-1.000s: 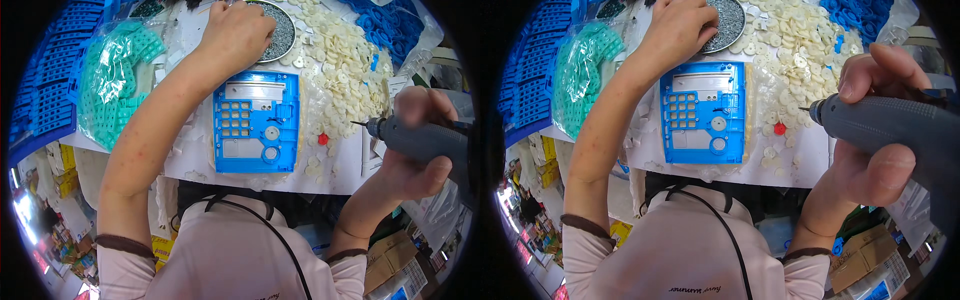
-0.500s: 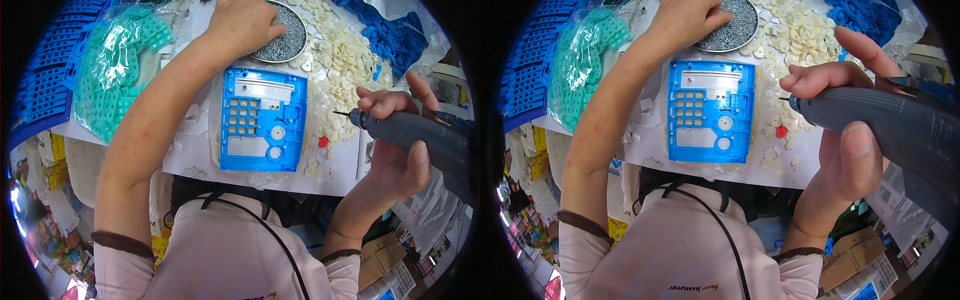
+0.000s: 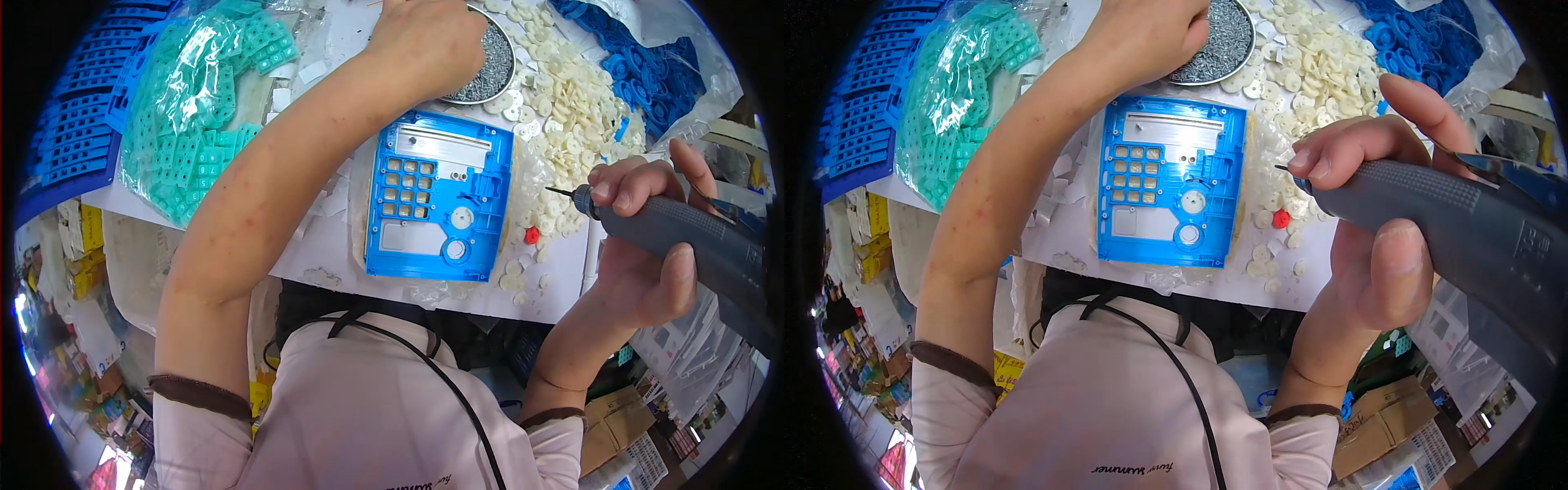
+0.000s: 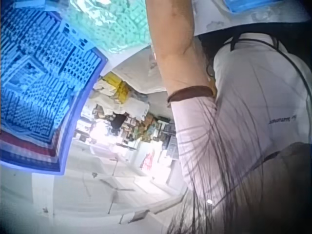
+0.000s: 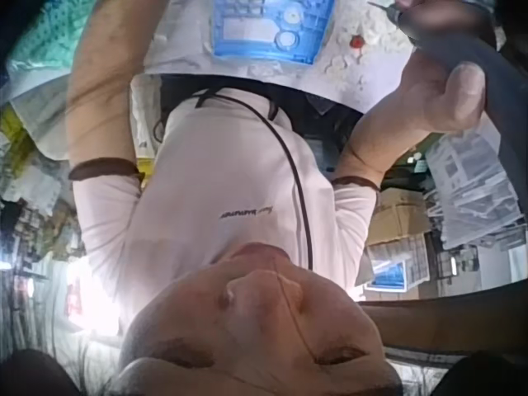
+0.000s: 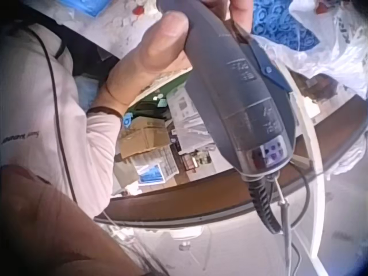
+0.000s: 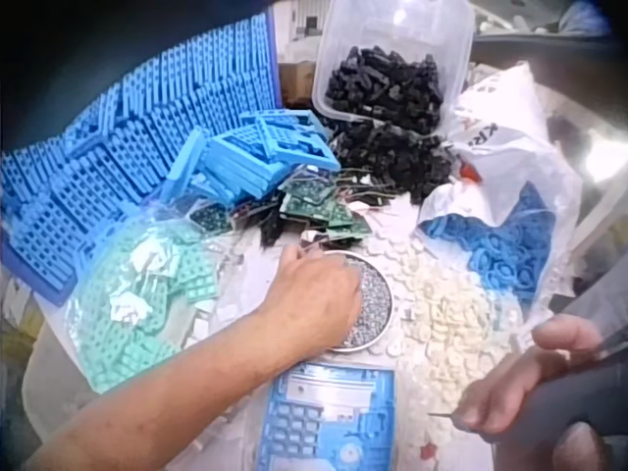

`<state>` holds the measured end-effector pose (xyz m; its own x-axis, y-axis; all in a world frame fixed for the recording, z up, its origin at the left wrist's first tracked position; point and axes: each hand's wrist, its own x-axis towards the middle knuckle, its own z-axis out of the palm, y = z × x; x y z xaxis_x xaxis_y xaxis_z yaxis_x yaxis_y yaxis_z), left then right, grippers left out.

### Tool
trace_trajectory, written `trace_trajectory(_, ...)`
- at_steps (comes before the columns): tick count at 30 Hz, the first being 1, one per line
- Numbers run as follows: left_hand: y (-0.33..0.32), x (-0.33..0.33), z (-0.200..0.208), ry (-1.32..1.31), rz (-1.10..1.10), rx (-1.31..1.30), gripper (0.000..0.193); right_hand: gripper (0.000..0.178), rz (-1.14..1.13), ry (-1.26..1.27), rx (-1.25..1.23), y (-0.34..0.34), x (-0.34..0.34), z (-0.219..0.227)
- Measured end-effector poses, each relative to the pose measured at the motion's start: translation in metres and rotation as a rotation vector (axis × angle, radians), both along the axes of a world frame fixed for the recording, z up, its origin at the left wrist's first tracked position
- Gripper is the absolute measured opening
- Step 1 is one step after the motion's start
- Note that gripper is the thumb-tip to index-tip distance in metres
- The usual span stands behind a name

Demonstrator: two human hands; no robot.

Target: Assembling various plastic toy components, circuit boards, and wiring using a glue gun.

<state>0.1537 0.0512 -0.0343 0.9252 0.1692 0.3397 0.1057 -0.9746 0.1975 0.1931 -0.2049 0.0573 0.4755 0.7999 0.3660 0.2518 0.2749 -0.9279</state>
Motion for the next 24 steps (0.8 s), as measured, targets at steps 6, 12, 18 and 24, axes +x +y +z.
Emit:
trace_trajectory(6,-0.002,0.002,0.021,0.096,0.046,-0.231,0.016,0.071,-0.057,0.095,0.039,0.008,-0.010,0.001)
trace_trajectory(12,-0.058,-0.095,0.033,-0.046,-0.402,-0.262,0.012,0.049,0.059,0.168,0.218,0.000,-0.032,-0.006)
trace_trajectory(18,-0.088,-0.155,0.026,0.090,-0.389,-0.587,0.013,0.038,0.078,0.284,0.269,0.003,-0.070,-0.007)
trace_trajectory(24,-0.090,-0.165,0.031,0.057,-0.355,-0.737,0.019,0.040,0.096,0.274,0.281,0.008,-0.080,-0.007)
